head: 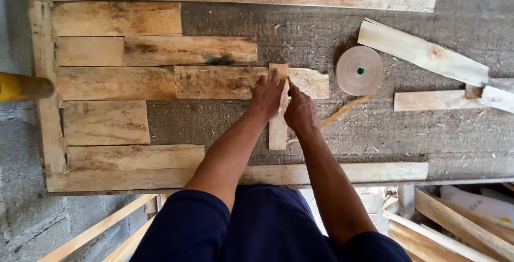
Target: Laying and trimming wood strips to create a patterned wooden surface.
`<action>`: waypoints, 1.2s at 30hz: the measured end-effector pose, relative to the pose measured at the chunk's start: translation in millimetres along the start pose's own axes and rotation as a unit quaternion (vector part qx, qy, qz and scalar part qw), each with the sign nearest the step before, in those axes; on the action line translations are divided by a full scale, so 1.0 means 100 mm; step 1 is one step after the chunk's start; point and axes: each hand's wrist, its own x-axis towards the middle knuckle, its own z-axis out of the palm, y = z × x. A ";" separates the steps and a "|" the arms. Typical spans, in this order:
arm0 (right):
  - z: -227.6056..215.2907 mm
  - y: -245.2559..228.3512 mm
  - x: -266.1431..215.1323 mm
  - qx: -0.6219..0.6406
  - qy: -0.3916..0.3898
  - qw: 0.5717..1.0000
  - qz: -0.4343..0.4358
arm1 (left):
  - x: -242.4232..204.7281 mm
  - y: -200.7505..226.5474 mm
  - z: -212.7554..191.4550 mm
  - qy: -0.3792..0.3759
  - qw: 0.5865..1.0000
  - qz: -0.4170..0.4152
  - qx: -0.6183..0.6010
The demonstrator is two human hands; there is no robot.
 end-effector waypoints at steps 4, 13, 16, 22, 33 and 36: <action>-0.02 0.00 -0.26 -0.032 -0.040 0.998 0.021 | 0.06 0.02 0.03 -0.013 1.000 -0.005 -0.006; 0.16 0.42 -0.82 0.017 -0.023 1.000 0.004 | -0.21 0.03 -0.28 -0.112 0.994 -0.012 -0.013; 0.05 0.48 -0.64 -0.036 -0.017 0.996 -0.084 | 0.08 -0.04 -0.12 -0.049 0.998 -0.017 -0.035; -0.17 0.06 -0.16 -0.036 0.043 0.998 -0.021 | 0.00 0.01 -0.02 -0.003 1.000 0.003 0.022; 0.14 0.05 0.28 -0.043 0.014 0.999 0.016 | -0.09 0.03 -0.23 -0.058 0.998 -0.008 -0.001; 0.24 0.14 0.34 -0.048 -0.003 0.999 0.025 | -0.09 0.03 -0.20 -0.058 0.998 -0.003 -0.001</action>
